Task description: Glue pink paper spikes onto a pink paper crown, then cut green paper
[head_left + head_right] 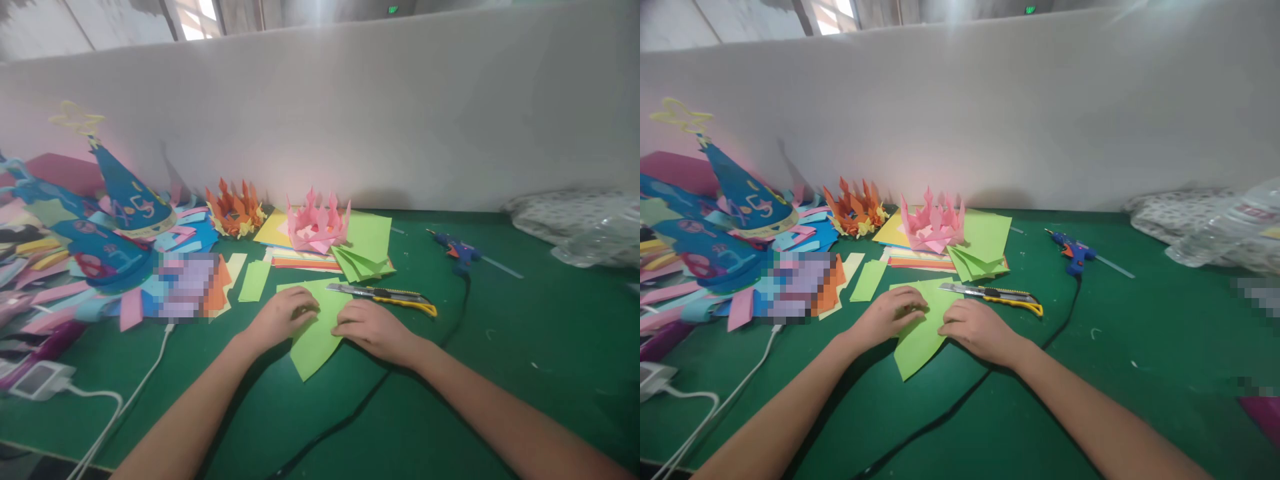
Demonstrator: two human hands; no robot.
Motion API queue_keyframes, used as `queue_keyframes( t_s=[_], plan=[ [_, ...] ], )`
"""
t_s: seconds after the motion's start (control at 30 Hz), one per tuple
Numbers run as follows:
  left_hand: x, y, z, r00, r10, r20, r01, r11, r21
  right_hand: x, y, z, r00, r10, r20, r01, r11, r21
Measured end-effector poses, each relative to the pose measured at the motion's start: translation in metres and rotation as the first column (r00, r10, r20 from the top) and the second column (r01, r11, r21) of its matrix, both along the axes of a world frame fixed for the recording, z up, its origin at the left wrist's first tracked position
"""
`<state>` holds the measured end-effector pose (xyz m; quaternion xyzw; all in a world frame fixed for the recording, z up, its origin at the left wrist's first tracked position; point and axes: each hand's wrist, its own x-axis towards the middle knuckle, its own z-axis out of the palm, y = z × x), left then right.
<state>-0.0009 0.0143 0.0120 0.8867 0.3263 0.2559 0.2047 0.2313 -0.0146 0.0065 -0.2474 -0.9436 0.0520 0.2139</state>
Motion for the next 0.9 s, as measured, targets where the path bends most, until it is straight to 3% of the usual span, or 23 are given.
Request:
queue_keyframes(
  t_s=[0.13,0.33,0.5,0.77,0.9],
  plan=[
    [0.001,-0.002,0.002,0.995,-0.075,-0.067,0.076,0.997,0.012,0.001,0.0,0.003,1.0,0.019,0.005,-0.019,0.999,-0.039],
    [0.003,-0.002,-0.004,0.998,-0.053,-0.045,0.055,0.998,0.041,-0.001,0.0,0.009,0.999,0.006,-0.036,-0.012,0.986,-0.166],
    [0.007,-0.003,-0.005,0.998,-0.063,-0.015,0.064,0.998,0.028,-0.003,0.001,0.006,0.994,-0.076,-0.084,0.053,0.967,-0.251],
    [0.005,-0.004,0.004,0.999,0.033,-0.01,-0.033,0.996,-0.078,-0.012,0.004,0.004,0.932,-0.346,-0.108,0.266,0.856,-0.443],
    [0.001,-0.005,0.012,0.999,0.052,-0.005,-0.052,0.967,-0.249,-0.016,0.008,0.005,0.919,-0.386,-0.077,0.313,0.835,-0.452]
  ],
)
